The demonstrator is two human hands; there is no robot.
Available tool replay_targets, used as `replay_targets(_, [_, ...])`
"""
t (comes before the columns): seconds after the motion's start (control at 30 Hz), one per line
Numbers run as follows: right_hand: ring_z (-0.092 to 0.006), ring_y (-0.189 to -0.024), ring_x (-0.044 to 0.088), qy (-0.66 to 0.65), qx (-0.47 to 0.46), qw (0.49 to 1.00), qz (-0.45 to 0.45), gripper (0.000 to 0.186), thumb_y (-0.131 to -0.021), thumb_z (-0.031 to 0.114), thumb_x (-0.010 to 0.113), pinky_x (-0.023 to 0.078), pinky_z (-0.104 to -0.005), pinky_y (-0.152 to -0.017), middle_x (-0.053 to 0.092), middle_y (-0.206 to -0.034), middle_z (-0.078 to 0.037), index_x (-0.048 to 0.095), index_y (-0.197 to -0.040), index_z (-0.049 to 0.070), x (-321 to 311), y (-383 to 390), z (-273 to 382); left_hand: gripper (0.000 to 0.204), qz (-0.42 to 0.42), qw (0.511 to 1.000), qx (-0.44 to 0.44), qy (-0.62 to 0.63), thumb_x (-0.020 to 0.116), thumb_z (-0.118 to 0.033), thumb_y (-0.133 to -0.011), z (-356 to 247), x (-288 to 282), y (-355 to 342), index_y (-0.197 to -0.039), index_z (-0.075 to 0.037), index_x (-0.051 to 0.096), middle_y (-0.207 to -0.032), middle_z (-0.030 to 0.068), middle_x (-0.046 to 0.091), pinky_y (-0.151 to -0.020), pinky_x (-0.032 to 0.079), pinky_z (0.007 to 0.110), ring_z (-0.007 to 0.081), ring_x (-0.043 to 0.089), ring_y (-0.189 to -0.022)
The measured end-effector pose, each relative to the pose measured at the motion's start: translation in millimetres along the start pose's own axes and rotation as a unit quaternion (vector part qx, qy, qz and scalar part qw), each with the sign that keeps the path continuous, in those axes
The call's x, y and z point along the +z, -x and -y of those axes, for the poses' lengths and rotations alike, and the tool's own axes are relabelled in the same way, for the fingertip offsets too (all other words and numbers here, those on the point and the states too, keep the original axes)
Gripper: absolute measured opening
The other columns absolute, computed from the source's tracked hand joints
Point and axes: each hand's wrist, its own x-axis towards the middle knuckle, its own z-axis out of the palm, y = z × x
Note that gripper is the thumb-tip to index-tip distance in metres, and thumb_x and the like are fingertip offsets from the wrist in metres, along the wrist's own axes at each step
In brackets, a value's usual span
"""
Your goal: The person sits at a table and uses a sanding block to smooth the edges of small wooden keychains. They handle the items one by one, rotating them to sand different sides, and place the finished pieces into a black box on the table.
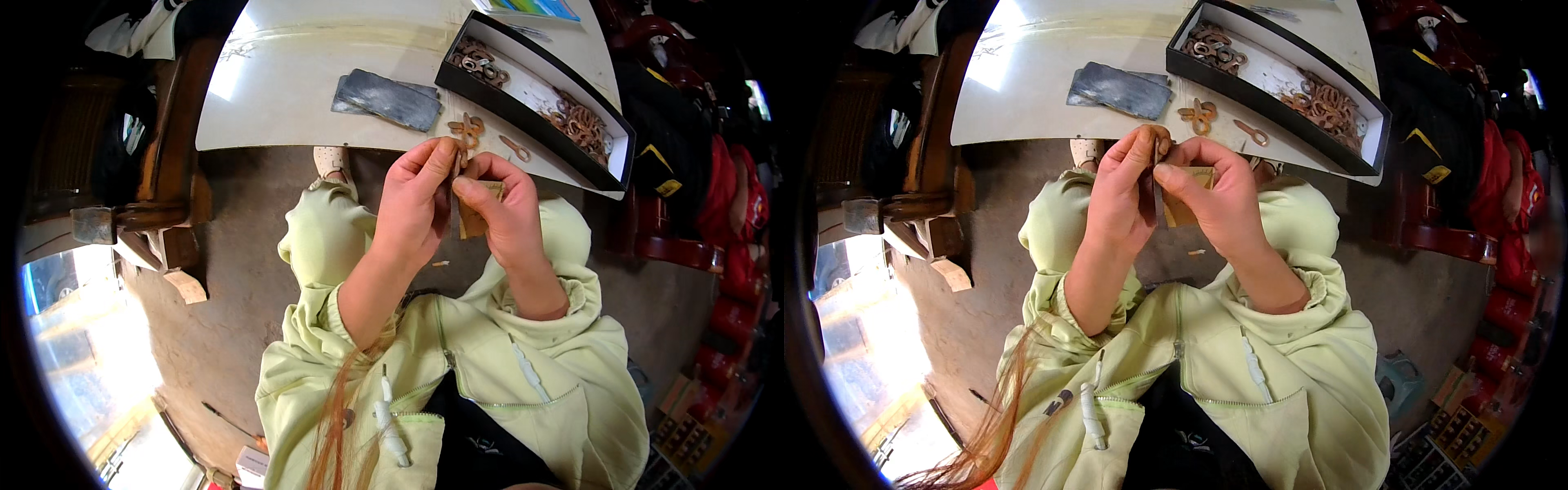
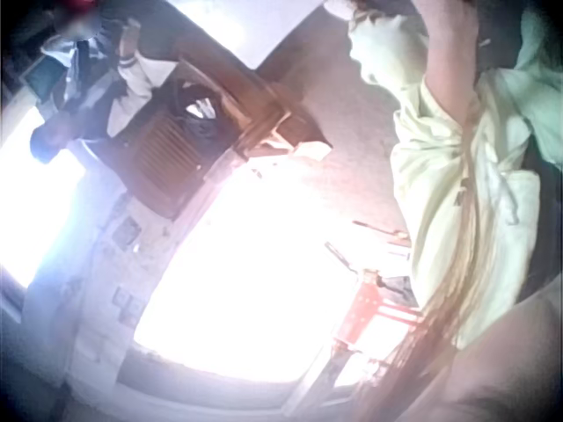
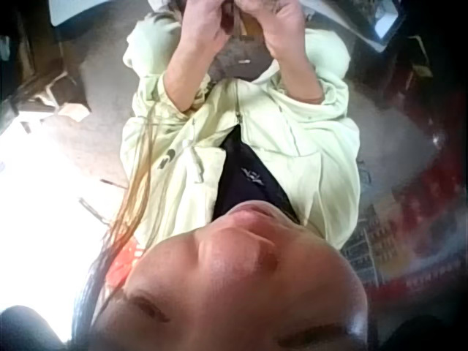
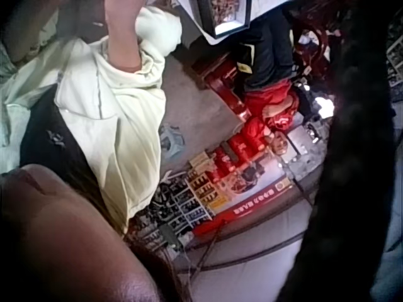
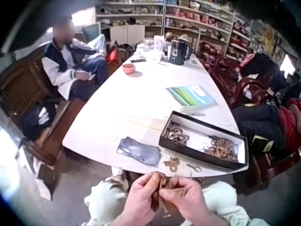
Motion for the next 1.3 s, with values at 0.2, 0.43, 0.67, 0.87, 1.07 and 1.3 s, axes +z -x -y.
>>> replay_targets(0.2, [-0.0028, -0.076, 0.053, 0.057, -0.023, 0.998, -0.012, 0.013, -0.082, 0.010, 0.071, 0.044, -0.0190, -0.068, 0.061, -0.082, 0.002, 0.061, -0.085, 0.002, 1, 0, -3, 0.018, 0.018, 1.000, 0.002, 0.018, 0.053, -0.020, -0.099, 0, -4, -1, -0.096, -0.003, 0.060, -0.086, -0.0005, 0.058, -0.072, 0.046, 0.023, 0.0089, 0.054, -0.078])
replay_targets(0.43, [-0.0035, -0.075, 0.054, 0.074, -0.013, 0.996, 0.053, 0.016, -0.081, 0.012, 0.073, 0.044, -0.0199, -0.068, 0.062, -0.082, 0.001, 0.062, -0.086, 0.002, -3, 4, 1, 0.032, 0.055, 0.997, 0.051, -0.010, 0.048, -0.035, -0.101, -10, 7, -1, -0.081, -0.010, 0.045, -0.071, -0.0030, 0.038, -0.060, 0.032, 0.023, 0.0091, 0.034, -0.067])
replay_targets(0.67, [-0.0047, -0.075, 0.053, -0.011, -0.021, 0.997, 0.076, 0.015, -0.086, 0.013, 0.069, 0.042, -0.0197, -0.069, 0.061, -0.085, 0.000, 0.058, -0.090, 0.003, 1, 9, 4, 0.033, 0.082, 0.996, 0.040, 0.015, 0.046, -0.037, -0.101, -9, 7, 1, -0.083, -0.010, 0.044, -0.074, -0.0021, 0.038, -0.063, 0.035, 0.023, 0.0107, 0.035, -0.072])
replay_targets(0.87, [-0.0049, -0.080, 0.051, 0.010, -0.069, 0.997, 0.037, 0.015, -0.090, 0.014, 0.065, 0.041, -0.0205, -0.076, 0.057, -0.086, 0.001, 0.054, -0.092, 0.004, 4, 7, -3, 0.034, 0.072, 0.995, 0.061, 0.028, 0.044, -0.039, -0.102, -9, 8, 0, -0.083, -0.010, 0.044, -0.074, -0.0019, 0.038, -0.064, 0.035, 0.023, 0.0108, 0.035, -0.072])
replay_targets(1.07, [-0.0076, -0.074, 0.057, -0.013, -0.046, 0.997, 0.064, 0.015, -0.091, 0.013, 0.063, 0.045, -0.0216, -0.069, 0.058, -0.083, -0.001, 0.052, -0.092, 0.003, 2, 8, -1, 0.034, 0.079, 0.995, 0.054, 0.033, 0.042, -0.040, -0.102, -11, 11, 2, -0.084, -0.012, 0.043, -0.074, -0.0021, 0.038, -0.063, 0.034, 0.023, 0.0106, 0.033, -0.070])
replay_targets(1.3, [-0.0119, -0.066, 0.063, -0.046, -0.065, 0.996, 0.050, 0.014, -0.088, 0.005, 0.064, 0.050, -0.0240, -0.063, 0.060, -0.081, -0.004, 0.053, -0.094, 0.001, 7, 10, 1, 0.036, 0.089, 0.995, 0.038, 0.033, 0.043, -0.044, -0.101, -8, 10, 2, -0.084, -0.013, 0.044, -0.074, -0.0030, 0.038, -0.062, 0.034, 0.023, 0.0106, 0.032, -0.070])
